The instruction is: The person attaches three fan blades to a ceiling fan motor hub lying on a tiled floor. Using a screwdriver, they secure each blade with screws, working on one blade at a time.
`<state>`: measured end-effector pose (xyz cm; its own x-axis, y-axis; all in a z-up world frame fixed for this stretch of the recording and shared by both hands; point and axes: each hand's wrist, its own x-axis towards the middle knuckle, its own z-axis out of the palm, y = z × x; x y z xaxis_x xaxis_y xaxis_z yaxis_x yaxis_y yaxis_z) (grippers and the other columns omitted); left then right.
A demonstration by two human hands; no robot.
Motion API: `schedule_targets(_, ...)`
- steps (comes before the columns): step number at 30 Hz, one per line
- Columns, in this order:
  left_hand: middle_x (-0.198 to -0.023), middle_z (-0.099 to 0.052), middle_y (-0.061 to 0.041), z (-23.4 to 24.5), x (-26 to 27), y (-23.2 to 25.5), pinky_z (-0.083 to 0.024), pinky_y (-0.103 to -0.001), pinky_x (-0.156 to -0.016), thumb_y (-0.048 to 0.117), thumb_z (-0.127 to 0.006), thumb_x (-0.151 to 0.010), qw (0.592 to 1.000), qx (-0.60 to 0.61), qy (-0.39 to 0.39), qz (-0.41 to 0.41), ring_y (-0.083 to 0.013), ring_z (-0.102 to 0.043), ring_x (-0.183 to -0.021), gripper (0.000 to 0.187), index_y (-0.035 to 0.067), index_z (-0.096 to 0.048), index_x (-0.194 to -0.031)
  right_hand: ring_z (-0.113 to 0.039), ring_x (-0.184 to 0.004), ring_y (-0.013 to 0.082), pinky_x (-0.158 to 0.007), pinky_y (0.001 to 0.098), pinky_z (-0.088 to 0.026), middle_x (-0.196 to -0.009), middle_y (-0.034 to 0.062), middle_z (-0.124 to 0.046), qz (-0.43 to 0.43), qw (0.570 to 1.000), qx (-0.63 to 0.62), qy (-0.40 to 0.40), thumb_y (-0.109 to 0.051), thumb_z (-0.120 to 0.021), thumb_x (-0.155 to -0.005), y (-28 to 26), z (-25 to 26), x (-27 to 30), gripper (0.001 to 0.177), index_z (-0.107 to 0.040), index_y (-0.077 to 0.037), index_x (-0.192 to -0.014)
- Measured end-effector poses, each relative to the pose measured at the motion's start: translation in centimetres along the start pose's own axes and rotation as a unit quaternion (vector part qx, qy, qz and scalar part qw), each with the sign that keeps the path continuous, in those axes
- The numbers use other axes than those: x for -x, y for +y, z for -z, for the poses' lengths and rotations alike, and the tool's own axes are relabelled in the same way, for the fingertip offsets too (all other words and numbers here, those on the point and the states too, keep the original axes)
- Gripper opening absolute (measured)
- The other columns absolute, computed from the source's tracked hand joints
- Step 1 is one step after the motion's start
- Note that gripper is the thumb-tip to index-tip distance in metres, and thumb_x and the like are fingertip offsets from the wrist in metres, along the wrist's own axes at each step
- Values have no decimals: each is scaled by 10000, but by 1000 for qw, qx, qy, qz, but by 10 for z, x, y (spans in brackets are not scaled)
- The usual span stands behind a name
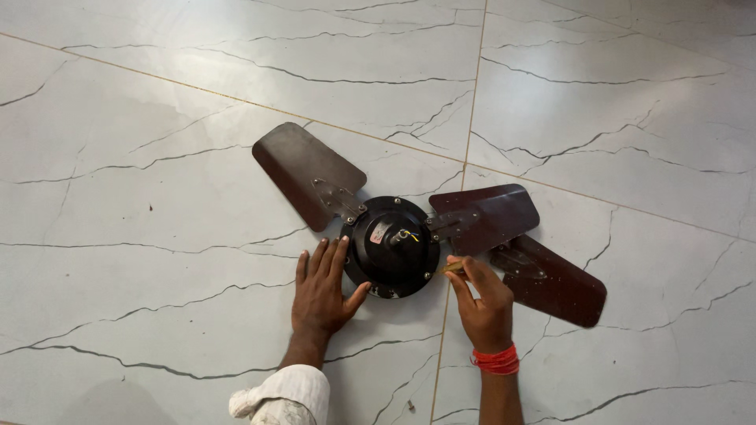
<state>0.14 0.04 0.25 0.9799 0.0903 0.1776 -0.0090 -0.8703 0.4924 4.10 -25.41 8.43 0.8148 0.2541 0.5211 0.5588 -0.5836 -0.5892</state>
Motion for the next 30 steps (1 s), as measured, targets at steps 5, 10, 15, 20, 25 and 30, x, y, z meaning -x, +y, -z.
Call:
schedule_targets(5, -1549, -436, -97, 1, -1, 0, -137, -510, -1243, 577, -663, -835, 1000, -4, -11, 10, -264, -318, -1488, 923, 151, -300, -1569, -771, -941, 210, -797, 311, -651, -1083, 125, -761, -2, 1000, 11, 7, -7, -773, -880, 1, 0, 2, 403, -608, -29, -1247)
schedule_targets(10, -1551, -443, -94, -1, 1, 0, -134, -513, -1236, 579, -665, -834, 1000, -2, 0, 4, -265, -324, -1478, 916, 159, -305, -1565, -769, -930, 213, -773, 303, -656, -1054, 131, -757, 20, 1000, 13, 21, -24, -801, -855, 5, -3, 3, 402, -623, -13, -1215)
schedule_targets(15, -1550, -440, -104, -2, 0, -1, -137, -511, -1245, 574, -665, -841, 1000, -3, -5, 6, -264, -323, -1486, 926, 151, -291, -1576, -773, -912, 208, -758, 295, -656, -1032, 133, -763, 15, 999, 14, 25, -42, -816, -846, 8, -3, 5, 397, -634, -23, -1198)
schedule_targets(20, -1545, -432, -110, -3, 0, -1, -128, -512, -1240, 585, -671, -835, 1000, -10, -11, 9, -266, -316, -1479, 931, 153, -293, -1567, -774, -925, 200, -767, 292, -648, -1066, 129, -766, -15, 999, 29, 22, -64, -834, -840, 3, 1, 2, 370, -648, -21, -1157)
schedule_targets(25, -1548, -440, -91, -1, 0, -1, -126, -509, -1244, 576, -671, -829, 1000, -1, -14, 12, -260, -314, -1486, 930, 156, -292, -1567, -742, -1046, 222, -834, 301, -644, -1242, 154, -720, -33, 998, -55, -2, -18, -742, -890, -4, 9, -5, 369, -645, -2, -1246)
schedule_targets(30, -1548, -445, -90, 1, 1, 1, -129, -506, -1249, 577, -670, -836, 1000, 5, -5, 9, -255, -317, -1487, 925, 158, -293, -1569, -763, -1029, 184, -893, 295, -646, -1125, 94, -768, -68, 992, -104, 6, 0, -733, -920, -8, 10, -7, 270, -703, -27, -1187)
